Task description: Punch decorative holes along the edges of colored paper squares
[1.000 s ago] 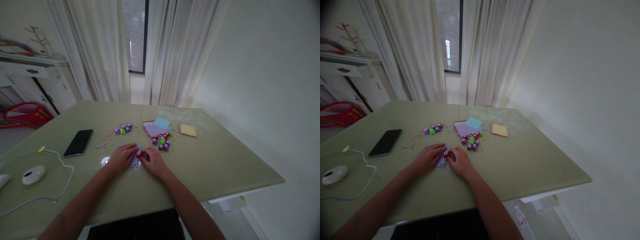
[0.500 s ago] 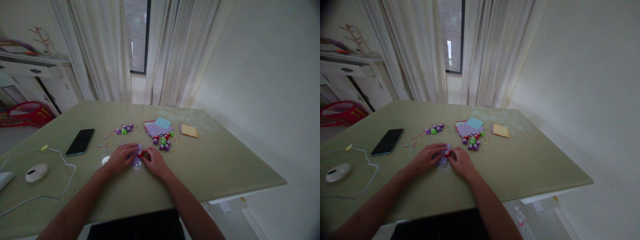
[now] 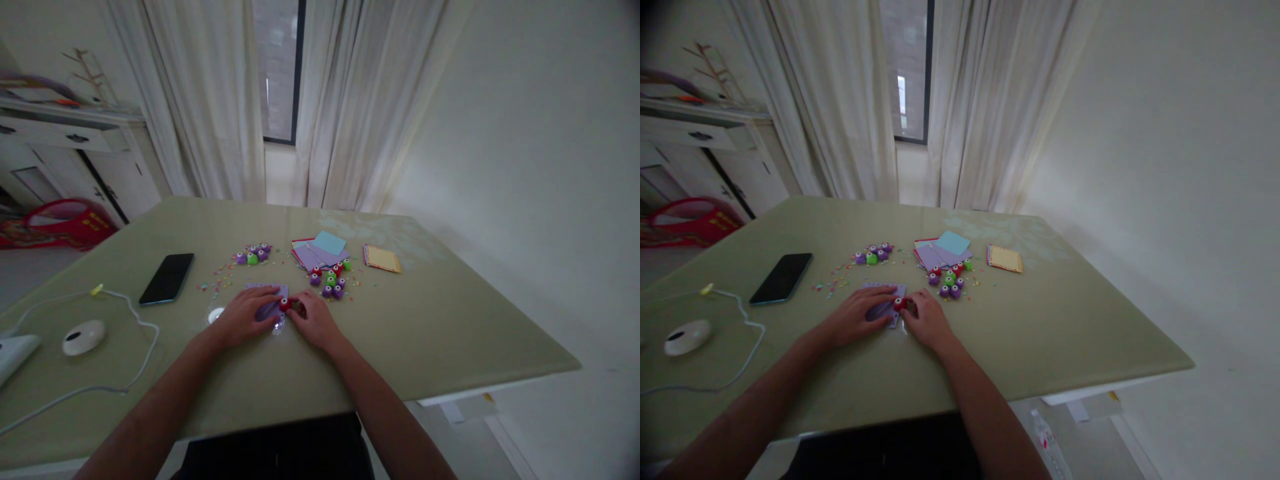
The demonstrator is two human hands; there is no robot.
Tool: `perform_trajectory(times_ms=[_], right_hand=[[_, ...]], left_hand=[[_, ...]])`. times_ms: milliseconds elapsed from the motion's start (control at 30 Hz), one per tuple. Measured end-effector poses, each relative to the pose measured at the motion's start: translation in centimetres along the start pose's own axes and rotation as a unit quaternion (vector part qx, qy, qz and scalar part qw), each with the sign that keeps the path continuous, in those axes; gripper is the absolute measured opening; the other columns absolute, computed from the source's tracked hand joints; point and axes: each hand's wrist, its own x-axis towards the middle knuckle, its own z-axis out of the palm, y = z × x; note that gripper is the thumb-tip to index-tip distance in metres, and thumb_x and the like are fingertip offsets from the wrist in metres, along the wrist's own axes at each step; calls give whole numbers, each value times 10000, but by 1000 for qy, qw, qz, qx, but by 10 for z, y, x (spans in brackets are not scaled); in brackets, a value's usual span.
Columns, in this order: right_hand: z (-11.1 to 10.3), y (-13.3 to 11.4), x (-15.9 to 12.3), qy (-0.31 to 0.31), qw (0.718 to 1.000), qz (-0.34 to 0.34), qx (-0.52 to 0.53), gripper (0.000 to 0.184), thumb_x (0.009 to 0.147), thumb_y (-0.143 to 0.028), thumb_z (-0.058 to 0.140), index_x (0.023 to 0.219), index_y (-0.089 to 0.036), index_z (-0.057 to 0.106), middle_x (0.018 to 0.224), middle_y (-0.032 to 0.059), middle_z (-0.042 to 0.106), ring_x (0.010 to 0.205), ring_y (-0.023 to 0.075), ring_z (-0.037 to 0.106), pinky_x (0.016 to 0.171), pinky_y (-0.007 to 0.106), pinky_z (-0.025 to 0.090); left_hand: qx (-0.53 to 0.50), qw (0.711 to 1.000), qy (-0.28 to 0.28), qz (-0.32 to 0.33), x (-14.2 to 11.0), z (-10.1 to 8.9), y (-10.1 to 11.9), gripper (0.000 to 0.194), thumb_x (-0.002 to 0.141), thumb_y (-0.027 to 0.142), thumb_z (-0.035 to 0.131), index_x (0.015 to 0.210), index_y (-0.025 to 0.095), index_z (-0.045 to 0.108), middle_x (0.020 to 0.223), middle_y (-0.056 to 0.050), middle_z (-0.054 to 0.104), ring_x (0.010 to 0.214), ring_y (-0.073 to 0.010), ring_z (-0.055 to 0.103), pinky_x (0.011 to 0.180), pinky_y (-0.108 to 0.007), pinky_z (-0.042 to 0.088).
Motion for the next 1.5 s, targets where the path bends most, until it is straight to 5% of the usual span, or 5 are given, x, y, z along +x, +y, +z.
perform_trajectory(times_ms=[733,1100,1233,1400,1500], right_hand=[[2,4,1,7,1000,-14,-4,207,948,-210,774,1149,-162,770,1028,69,684,816,176,637,792,296,510],[5,7,1,32,999,-23,28,252,940,-244,744,1176,-156,740,1039,84,697,782,177,631,769,311,511],[5,9,1,77,991,17,109,204,964,-332,663,1090,-174,696,972,51,683,759,173,616,702,291,484],[2,15,4,125,977,40,170,263,956,-450,578,849,-209,588,765,-19,565,712,170,514,674,296,392],[1,18,7,139,972,50,184,334,950,-519,534,796,-222,535,717,-33,507,684,166,465,653,298,352]], left_hand=[[-4,999,-32,-6,1,-2,3,508,1009,536,602,1443,288,690,1623,-74,560,1502,-327,516,1301,-580,293],[-19,1000,8,-13,2,-1,5,539,989,533,625,1461,279,669,1600,-80,587,1478,-324,546,1285,-566,333],[-5,998,52,-45,23,-9,16,485,1065,441,485,1443,198,667,1529,-126,647,1398,-287,614,1204,-473,462],[69,993,51,-83,71,-12,44,287,1060,296,552,1243,190,746,1314,-122,746,1273,-281,667,1160,-479,480],[116,985,54,-120,97,-4,61,277,1060,351,636,1256,166,703,1295,-113,717,1232,-286,670,1089,-544,523]])
